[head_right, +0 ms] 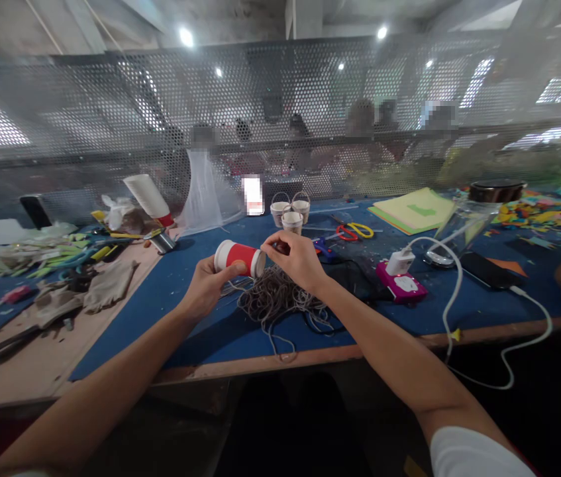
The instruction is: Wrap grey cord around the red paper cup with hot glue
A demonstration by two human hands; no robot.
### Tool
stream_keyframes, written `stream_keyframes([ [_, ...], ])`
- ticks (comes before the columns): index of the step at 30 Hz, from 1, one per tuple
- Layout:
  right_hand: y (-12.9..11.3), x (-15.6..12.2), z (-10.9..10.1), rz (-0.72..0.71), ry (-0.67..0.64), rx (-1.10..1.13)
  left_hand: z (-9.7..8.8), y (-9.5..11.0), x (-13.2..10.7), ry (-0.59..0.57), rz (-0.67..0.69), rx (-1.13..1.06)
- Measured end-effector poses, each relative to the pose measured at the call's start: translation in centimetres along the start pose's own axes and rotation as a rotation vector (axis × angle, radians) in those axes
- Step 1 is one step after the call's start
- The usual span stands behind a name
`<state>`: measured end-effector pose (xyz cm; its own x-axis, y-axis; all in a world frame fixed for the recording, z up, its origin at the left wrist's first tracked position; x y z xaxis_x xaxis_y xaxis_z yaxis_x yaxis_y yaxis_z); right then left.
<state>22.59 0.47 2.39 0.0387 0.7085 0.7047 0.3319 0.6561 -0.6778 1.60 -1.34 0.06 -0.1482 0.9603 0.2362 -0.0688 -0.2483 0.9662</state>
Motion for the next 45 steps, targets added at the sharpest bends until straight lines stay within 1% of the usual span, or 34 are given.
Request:
stream_keyframes([
  [5,0.1,0.0,0.0,-0.007,0.000,-0.007,0.1,0.1,-0.1,0.009,-0.017,-0.003],
  [12,0.4,0.0,0.1,0.011,-0.014,-0.017,0.0,-0.2,0.0,-0.014,-0.031,-0.026],
  [18,0.5,0.2,0.0,0.015,-0.032,0.010,-0.1,-0.4,0.2,-0.006,-0.016,-0.026],
  [23,0.0,0.7,-0.5,-0.066,0.082,0.057,-0.1,-0.1,0.3,0.025,0.011,-0.049],
  [26,0.4,0.9,-0.5,-0.046,0.110,0.051,0.0,0.2,0.4,0.048,0.020,-0.090],
  [28,0.9,0.8,-0.3,0.000,0.075,0.061,0.0,0.3,0.3,0.063,0.016,-0.115],
  [33,1.7,0.4,0.6,0.170,-0.147,0.171,0.2,0.3,0.3,0.049,-0.002,-0.152],
  [35,1.8,0.2,0.7,0.199,-0.211,0.192,0.3,0.4,0.2,0.043,-0.013,-0.173],
  [38,1.8,0.2,0.9,0.197,-0.252,0.183,0.6,0.6,0.2,0.034,-0.050,-0.212],
  [45,1.8,0.2,0.8,0.200,-0.252,0.097,0.3,0.5,0.7,0.047,-0.190,-0.290],
])
Point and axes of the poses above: each hand's wrist, its own x-axis towards the middle knuckle, its own z-axis out of the palm, y = z × x, the point moved 1 cm from there along x, towards the middle knuckle, and after that the axes turned 14 degrees about y, right-handed, at the moved point
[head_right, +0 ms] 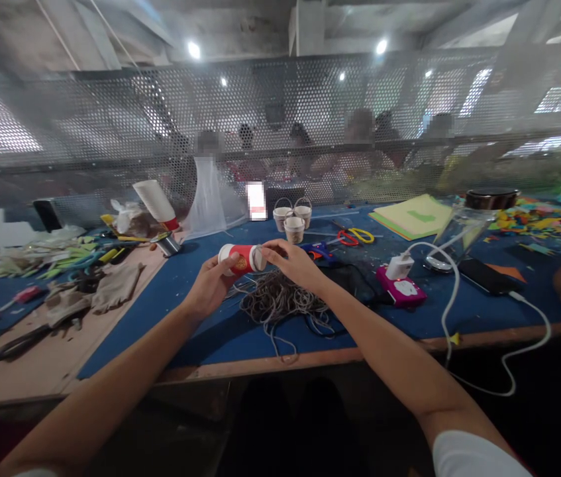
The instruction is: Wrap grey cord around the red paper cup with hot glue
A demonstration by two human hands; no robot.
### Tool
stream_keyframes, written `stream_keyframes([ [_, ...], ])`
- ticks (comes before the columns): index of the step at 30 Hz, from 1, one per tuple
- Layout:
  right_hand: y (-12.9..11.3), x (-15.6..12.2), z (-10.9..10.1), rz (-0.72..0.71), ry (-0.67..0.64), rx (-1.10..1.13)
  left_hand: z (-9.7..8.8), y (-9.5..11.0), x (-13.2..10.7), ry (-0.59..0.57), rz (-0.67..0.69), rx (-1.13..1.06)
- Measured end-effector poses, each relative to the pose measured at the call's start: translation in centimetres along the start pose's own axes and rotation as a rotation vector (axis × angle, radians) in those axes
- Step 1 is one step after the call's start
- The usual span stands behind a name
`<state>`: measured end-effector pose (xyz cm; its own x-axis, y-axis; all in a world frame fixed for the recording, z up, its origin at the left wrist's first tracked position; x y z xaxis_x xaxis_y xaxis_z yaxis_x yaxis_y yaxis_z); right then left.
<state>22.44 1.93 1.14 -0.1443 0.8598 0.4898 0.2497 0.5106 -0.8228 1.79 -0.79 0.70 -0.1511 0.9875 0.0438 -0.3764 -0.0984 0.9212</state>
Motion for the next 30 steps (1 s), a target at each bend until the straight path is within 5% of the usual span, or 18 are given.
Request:
stream_keyframes([
  [8,-0.20,0.02,0.06,-0.133,0.141,-0.066,0.02,-0.11,0.52,0.014,-0.133,-0.053],
  [18,0.02,-0.07,0.10,-0.220,0.199,-0.129,-0.11,-0.25,0.25,-0.115,-0.173,-0.008],
  [30,-0.77,-0.57,0.31,-0.482,0.228,-0.306,-0.13,-0.05,0.00,-0.064,-0.192,0.051],
])
Point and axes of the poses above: each hand's wrist, its own x-axis towards the middle knuckle, its own z-axis out of the palm, y = z × x, the point moved 1 cm from there along x, towards the middle knuckle, and after that the axes turned 14 degrees about y, right-handed, at the moved point
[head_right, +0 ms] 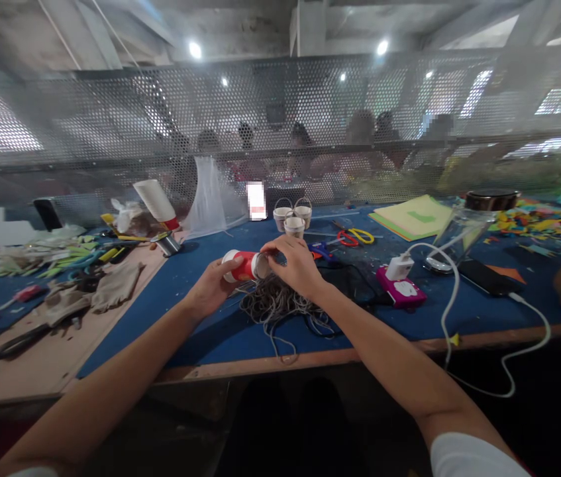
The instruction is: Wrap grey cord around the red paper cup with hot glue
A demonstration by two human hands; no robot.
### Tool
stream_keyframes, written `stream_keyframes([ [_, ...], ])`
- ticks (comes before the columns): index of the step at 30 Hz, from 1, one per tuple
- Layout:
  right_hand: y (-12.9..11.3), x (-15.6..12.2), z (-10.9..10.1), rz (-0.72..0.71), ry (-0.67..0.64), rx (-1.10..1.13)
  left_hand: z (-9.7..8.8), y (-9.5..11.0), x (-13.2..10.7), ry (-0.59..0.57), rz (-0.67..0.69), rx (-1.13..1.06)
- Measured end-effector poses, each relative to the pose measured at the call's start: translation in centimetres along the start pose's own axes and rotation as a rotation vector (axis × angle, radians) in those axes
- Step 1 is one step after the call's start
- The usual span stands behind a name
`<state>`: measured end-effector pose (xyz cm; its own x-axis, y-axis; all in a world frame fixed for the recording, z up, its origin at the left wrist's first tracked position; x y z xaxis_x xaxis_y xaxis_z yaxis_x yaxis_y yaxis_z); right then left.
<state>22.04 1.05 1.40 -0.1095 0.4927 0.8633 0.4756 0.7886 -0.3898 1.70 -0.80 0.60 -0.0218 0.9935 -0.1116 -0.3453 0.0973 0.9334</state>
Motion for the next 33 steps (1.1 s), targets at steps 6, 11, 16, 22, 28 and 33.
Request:
stream_keyframes([
  [6,0.0,-0.1,-0.2,0.026,-0.014,-0.022,-0.3,0.3,0.5,0.059,0.190,-0.040],
  [11,-0.3,0.1,-0.7,-0.001,-0.064,-0.012,-0.6,0.3,0.9,0.105,0.260,-0.046],
  [16,2.0,1.0,-1.9,0.112,0.091,-0.119,-0.8,0.0,1.1,0.135,0.340,-0.034],
  [22,6.6,2.1,-5.0,0.319,-0.021,-0.512,-1.0,-0.2,1.4,0.138,0.403,0.010],
  [28,9.5,1.0,-6.9,0.547,-0.565,-0.848,-1.2,-0.4,1.5,0.131,0.433,0.032],
  [33,11.4,-0.2,-6.6,0.601,-0.642,-0.813,-1.0,-0.4,1.2,0.125,0.427,0.015],
])
Point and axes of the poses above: each hand's wrist, its own x-axis towards the middle knuckle, its own z-axis out of the palm, y = z × x, the point moved 1 cm from there along x, towards the middle knuckle, and after that the axes turned 14 degrees about y, right-handed, at the moved point
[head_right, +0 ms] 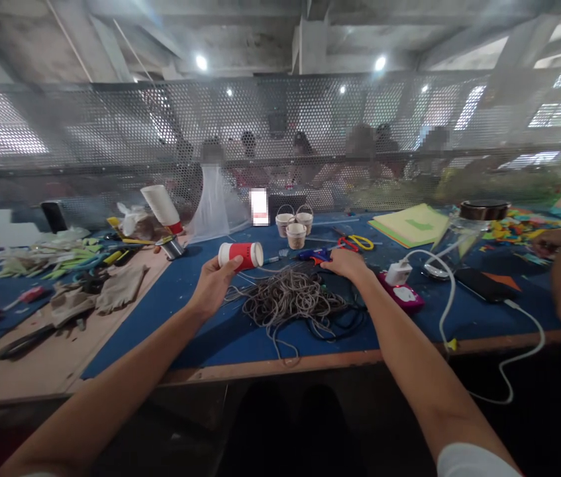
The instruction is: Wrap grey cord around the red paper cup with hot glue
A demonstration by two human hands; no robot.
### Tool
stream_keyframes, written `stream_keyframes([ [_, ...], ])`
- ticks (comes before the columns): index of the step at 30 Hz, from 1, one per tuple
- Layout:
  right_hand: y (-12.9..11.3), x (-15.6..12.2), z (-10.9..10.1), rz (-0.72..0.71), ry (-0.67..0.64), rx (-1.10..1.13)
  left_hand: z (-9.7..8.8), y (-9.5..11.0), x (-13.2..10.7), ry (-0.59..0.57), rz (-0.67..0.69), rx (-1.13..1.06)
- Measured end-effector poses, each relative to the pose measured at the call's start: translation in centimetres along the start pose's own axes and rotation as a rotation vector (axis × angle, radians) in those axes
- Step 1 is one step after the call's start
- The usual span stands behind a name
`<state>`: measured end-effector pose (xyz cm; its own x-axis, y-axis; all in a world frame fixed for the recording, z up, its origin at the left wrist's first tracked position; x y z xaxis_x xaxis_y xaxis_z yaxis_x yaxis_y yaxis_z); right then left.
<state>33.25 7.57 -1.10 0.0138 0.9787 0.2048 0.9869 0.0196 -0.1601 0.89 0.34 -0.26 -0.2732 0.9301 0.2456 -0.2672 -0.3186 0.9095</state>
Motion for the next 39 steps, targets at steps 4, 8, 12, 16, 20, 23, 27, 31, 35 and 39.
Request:
stream_keyframes([
  [4,0.7,0.5,0.3,-0.020,0.003,0.090,0.2,0.1,0.1,0.036,-0.034,-0.018],
  [8,1.5,0.4,-0.7,-0.023,0.009,0.212,0.2,0.1,0.4,0.060,-0.096,-0.068],
  [12,0.9,-0.6,-2.5,0.044,0.082,0.690,0.0,0.3,0.6,0.090,-0.157,-0.105],
  [16,-1.6,-2.3,-4.0,-0.022,0.169,1.183,-0.1,0.3,0.7,0.101,-0.219,-0.123],
  [20,-3.9,-3.6,-4.1,-0.102,0.191,1.378,-0.3,-0.2,1.0,0.088,-0.262,-0.142],
  [23,-5.1,-4.0,-3.6,-0.115,0.171,1.415,-0.5,-0.4,1.1,0.082,-0.288,-0.159],
  [27,-6.4,-4.8,-3.5,-0.180,0.214,1.318,-0.3,-0.1,0.9,0.063,-0.299,-0.141],
  [31,-7.4,-5.7,-3.8,-0.184,0.253,1.303,0.0,0.2,0.5,0.091,-0.273,-0.101],
  [35,-7.7,-6.1,-3.6,-0.183,0.306,1.197,0.0,0.1,0.5,0.114,-0.248,-0.082],
  [39,-7.6,-6.1,-3.0,-0.141,0.268,1.109,-0.1,0.0,0.5,0.108,-0.245,-0.075],
])
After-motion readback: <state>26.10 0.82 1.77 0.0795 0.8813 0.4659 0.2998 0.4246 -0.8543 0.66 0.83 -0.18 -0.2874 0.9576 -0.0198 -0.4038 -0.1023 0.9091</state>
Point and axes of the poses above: each hand's wrist, its own x-axis towards the middle knuckle, its own z-axis out of the palm, y = z × x, the point moved 1 cm from there along x, towards the middle knuckle, and after that the axes turned 14 degrees about y, right-handed, at the moved point
